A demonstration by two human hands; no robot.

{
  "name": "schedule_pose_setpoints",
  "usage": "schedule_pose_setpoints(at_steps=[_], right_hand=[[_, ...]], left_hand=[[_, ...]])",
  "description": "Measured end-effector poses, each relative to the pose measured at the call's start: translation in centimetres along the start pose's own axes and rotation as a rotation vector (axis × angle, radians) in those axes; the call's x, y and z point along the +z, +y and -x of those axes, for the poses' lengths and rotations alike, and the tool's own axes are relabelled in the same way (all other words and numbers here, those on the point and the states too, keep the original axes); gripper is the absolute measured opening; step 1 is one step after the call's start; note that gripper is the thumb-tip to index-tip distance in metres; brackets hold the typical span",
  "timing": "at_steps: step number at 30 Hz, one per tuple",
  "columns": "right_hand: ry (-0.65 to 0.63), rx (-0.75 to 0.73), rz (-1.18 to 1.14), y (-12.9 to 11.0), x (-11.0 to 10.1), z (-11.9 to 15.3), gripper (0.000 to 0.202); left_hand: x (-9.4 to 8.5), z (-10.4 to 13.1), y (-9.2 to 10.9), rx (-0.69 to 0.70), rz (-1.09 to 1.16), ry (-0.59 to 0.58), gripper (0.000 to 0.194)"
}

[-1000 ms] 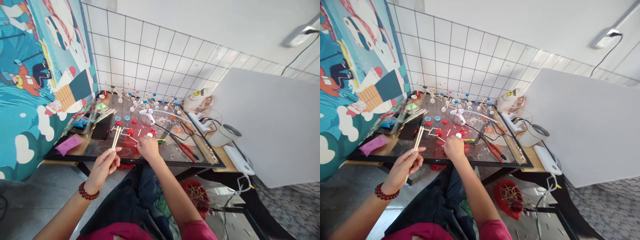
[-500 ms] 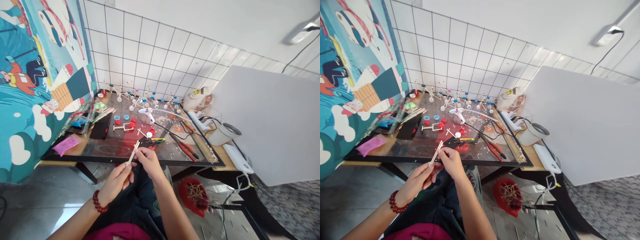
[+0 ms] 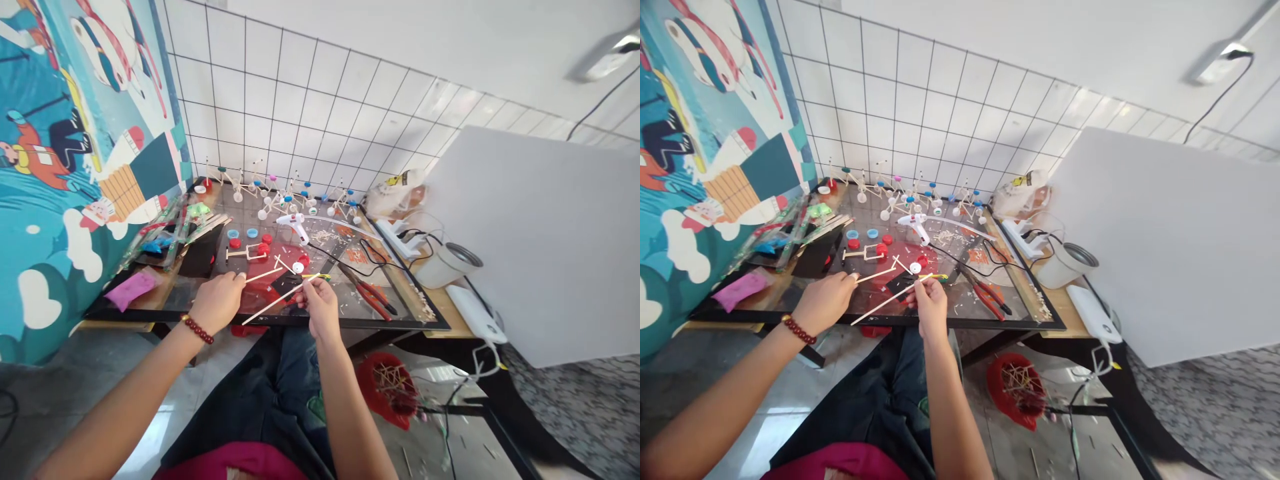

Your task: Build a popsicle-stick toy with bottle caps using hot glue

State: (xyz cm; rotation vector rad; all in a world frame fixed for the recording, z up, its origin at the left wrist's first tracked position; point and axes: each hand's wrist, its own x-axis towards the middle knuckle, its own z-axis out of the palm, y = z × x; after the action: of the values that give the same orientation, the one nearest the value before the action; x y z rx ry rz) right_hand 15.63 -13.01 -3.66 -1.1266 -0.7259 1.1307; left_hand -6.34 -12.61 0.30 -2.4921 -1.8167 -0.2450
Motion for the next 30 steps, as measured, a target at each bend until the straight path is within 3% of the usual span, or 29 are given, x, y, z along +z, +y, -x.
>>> schedule_pose_setpoints(at_steps=[3,7,9,11,13,14,16,17,19,21,23,27,30], right_hand=[[-0.025,0.021,-0.013,-0.1,0.0,-0.1,0.038],[-0.083,-0.001,-0.034,-0.2,0.3,0.7,0.035],[-0.141,-0.032,-0.023,-0.4,0.5,1.4,0.032],[-0.218,-0.069,0.065,-0.9,-0.1,1.7,0.027],[-0.213,-0.181,0.296,-1.9,-2.3,1.3,0.024],[-0.15,-0.295,0.467,-2.5,-4.0,0.7,0.024],[0.1,-0.535,0.881,-3.8,-8.4,-0.9,0.023],[0.162,-0.585,1.072,-4.3,-10.7,-1.7,0.023],[0.201,-0.535,1.335,-5.0,-14.7,-3.2,0.029],[0.146,-0.505,1.472,-5.1,-17.0,-3.9,0.029],[0.077,-0.503,1.603,-5.1,-17.5,-4.1,0.028],[0.055,-0.443,1.848,-5.5,-15.9,-3.9,0.03],[0.063,-0.357,1.794,-6.4,-15.3,-4.2,0.033]], left_hand=[[0.2,-1.3,0.2,0.062,0.022,0.082,0.032],[0.8,0.1,2.3,0.165,0.33,0.304,0.032],[1.4,1.6,3.7,0.236,0.49,0.212,0.033],[1.8,2.9,4.7,0.205,0.598,0.095,0.033],[2.1,3.6,4.9,0.132,0.726,0.039,0.034],[2.1,3.8,4.8,0.091,0.806,0.03,0.035],[1.8,3.5,4.2,0.005,1.009,0.004,0.037],[1.5,3.0,3.9,-0.042,1.13,-0.025,0.039],[1.0,1.6,3.4,-0.134,1.39,-0.126,0.044],[0.5,-0.7,3.1,-0.198,1.594,-0.252,0.048],[0.3,-3.5,3.1,-0.186,1.699,-0.34,0.048],[0.5,-8.7,3.4,-0.117,1.801,-0.43,0.036],[1.3,-10.9,3.7,-0.062,1.879,-0.456,0.032]])
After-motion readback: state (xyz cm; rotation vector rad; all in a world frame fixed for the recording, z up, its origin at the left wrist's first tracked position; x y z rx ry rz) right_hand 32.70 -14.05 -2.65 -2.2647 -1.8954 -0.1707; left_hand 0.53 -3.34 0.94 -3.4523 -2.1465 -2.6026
